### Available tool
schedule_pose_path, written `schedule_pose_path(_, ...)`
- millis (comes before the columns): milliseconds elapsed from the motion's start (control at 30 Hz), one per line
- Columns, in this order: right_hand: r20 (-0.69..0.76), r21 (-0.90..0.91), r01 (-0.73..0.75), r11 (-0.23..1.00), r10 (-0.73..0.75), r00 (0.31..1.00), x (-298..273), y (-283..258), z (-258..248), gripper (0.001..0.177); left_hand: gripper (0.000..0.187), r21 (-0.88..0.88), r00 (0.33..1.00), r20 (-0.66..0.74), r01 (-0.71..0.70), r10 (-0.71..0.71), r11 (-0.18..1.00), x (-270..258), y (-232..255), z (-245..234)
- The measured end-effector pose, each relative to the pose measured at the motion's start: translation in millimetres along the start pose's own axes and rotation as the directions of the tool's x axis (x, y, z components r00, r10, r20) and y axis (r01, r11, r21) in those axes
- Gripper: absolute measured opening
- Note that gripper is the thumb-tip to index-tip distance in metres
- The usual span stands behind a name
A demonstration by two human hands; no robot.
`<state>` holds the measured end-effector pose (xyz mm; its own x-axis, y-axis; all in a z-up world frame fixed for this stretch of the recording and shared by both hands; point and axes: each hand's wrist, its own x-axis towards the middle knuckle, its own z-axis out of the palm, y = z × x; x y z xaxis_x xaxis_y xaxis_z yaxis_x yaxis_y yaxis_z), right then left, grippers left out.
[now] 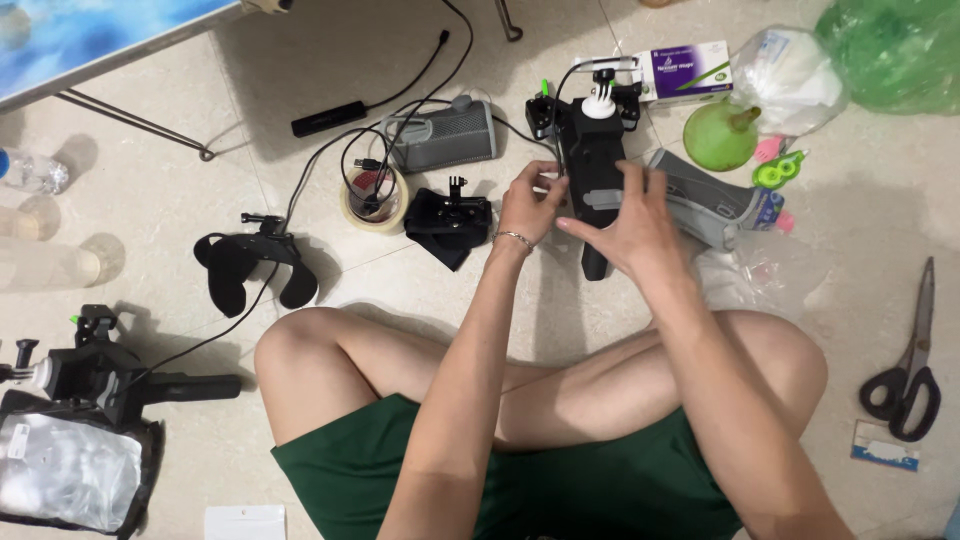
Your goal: The person assembles a head-mounted electronic device by attaching a white plastic mount and a black strap to a handle-like base. They connect cables, adjust components, and place the assembled unit on a camouflage helmet on a small table.
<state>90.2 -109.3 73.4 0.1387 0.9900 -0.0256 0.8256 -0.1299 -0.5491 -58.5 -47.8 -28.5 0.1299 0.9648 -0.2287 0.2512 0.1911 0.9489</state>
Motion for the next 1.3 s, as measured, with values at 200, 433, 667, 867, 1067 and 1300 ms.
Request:
schedule_pose_path(200,0.049,0.069,-0.122,0.990,0.119,0.992,17,11,5,0.094,0.035,0.081,0.992,0.125,-0.039,0.028,0.996,-22,24,-21)
schedule_pose_path(433,-0.010,0.062,-0.051,0.997,0.052,0.999,21,23,9,0.087,0.047,-0.041,0.969,0.138,-0.203,0.207,0.978,-51,27,-37)
schedule_pose_path(667,-0.025,0.018,-0.028,0.999,0.028,0.999,18,18,7,0.087,0.026,0.148,0.980,0.079,-0.191,0.181,0.970,-55,21,-42)
schedule_pose_path(867,-0.239,-0.173,0.279,0.945,-0.315,0.918,6,7,-7,0.042,0.034,0.017,0.983,0.134,-0.126,0.123,0.992,-66,62,-41)
schedule_pose_path(1067,-0.171,-0.101,0.189,0.977,-0.204,0.964,21,11,-14,0.016,0.030,0.047,0.986,0.160,-0.058,0.050,0.997,-57,86,-24)
schedule_pose_path(1300,-0.163,0.201,0.083,0.976,-0.050,0.985,32,40,-19,0.020,0.024,0.205,0.987,0.143,-0.107,0.078,0.973,-39,88,2)
